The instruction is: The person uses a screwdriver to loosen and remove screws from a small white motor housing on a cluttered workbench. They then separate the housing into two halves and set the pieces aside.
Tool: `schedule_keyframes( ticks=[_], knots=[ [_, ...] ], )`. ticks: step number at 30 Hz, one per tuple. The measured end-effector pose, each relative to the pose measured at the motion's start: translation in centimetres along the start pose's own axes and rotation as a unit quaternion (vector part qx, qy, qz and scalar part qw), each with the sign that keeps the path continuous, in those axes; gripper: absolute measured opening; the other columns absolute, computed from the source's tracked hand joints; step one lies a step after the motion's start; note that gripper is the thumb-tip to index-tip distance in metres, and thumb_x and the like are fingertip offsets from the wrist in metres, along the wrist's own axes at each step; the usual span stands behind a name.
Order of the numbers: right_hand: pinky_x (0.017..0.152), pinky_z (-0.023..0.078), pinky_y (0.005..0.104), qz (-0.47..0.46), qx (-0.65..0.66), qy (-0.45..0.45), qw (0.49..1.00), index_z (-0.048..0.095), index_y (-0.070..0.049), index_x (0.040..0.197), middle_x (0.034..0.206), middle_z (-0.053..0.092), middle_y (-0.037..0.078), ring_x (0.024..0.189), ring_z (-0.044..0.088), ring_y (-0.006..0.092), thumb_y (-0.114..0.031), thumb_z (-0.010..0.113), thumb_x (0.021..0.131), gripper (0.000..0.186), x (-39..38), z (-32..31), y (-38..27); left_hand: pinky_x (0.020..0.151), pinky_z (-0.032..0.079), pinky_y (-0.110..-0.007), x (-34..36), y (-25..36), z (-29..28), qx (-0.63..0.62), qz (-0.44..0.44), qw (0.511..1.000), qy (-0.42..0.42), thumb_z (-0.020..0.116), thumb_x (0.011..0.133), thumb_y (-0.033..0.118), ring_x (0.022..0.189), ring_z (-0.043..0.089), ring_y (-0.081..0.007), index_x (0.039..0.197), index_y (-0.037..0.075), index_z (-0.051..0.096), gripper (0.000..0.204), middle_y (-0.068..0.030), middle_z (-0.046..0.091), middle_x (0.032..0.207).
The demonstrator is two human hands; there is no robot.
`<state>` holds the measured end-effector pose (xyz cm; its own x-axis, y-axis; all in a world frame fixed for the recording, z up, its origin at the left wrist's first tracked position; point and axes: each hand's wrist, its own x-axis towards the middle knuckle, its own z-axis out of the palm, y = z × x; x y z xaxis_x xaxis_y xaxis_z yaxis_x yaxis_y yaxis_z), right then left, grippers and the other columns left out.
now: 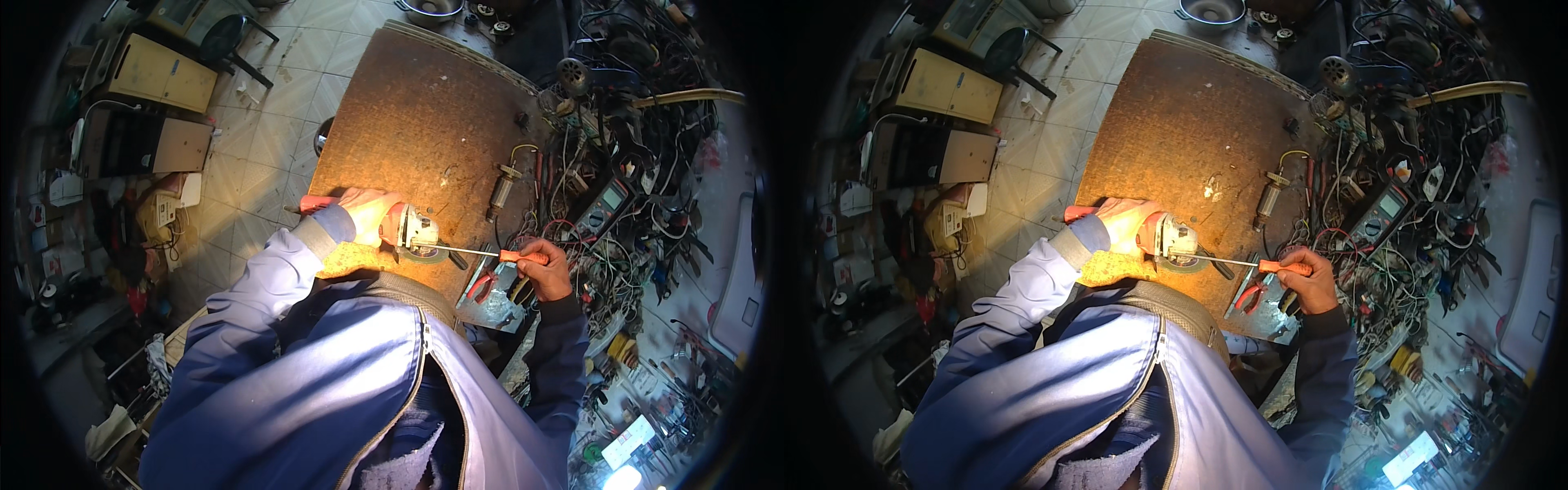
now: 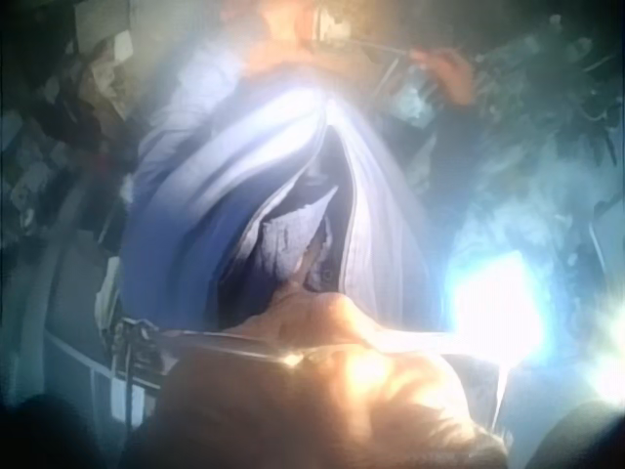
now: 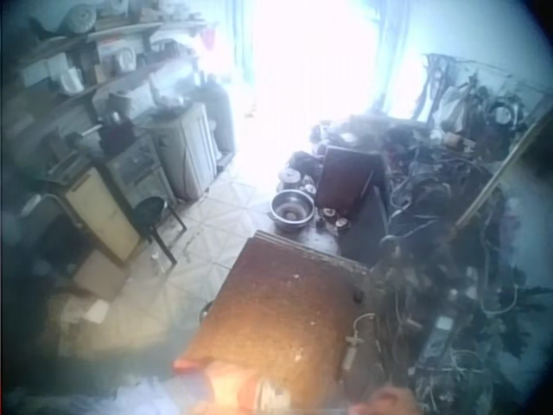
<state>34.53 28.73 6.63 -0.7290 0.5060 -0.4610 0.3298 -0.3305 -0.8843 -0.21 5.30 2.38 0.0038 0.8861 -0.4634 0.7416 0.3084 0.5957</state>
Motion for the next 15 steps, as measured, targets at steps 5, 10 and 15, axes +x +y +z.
schedule_keyframes(
  ticks=[5, 10, 15],
  knots=[
    [0.049, 0.042, 0.0235, 0.149, 0.003, -0.027, 0.989, 0.07, 0.004, 0.11, 0.073, 0.065, 0.004, 0.054, 0.056, 0.0076, -0.013, 0.073, 0.094, 0.024, -0.8, 2.0, -4.0, 0.092, 0.053, -0.052, -0.3, 0.7, 0.0, 0.039, -0.017, 0.999, 0.028, 0.085, 0.07, 0.022, 0.111, 0.067, -0.0404, 0.128, 0.009, 0.059, 0.066, -0.0186, 0.07, 0.116],
    [0.047, 0.037, 0.0249, 0.146, -0.131, -0.075, 0.978, 0.07, 0.007, 0.116, 0.07, 0.062, 0.002, 0.051, 0.049, 0.0077, -0.014, 0.073, 0.094, 0.03, -1.7, 0.1, -3.7, 0.093, 0.052, -0.052, -0.6, 0.5, 1.2, 0.011, 0.016, 0.995, 0.094, 0.085, 0.071, 0.023, 0.111, 0.066, -0.04, 0.129, 0.008, 0.058, 0.066, -0.0184, 0.069, 0.117],
    [0.05, 0.039, 0.0239, -0.074, -0.269, -0.052, 0.959, 0.072, 0.005, 0.117, 0.076, 0.064, 0.001, 0.055, 0.051, 0.0066, -0.004, 0.077, 0.086, 0.032, -2.1, -1.2, -2.9, 0.093, 0.053, -0.05, -0.6, 1.6, 1.1, 0.016, 0.009, 0.995, 0.103, 0.084, 0.07, 0.015, 0.112, 0.068, -0.037, 0.129, 0.008, 0.058, 0.064, -0.0166, 0.07, 0.114]
  ],
)
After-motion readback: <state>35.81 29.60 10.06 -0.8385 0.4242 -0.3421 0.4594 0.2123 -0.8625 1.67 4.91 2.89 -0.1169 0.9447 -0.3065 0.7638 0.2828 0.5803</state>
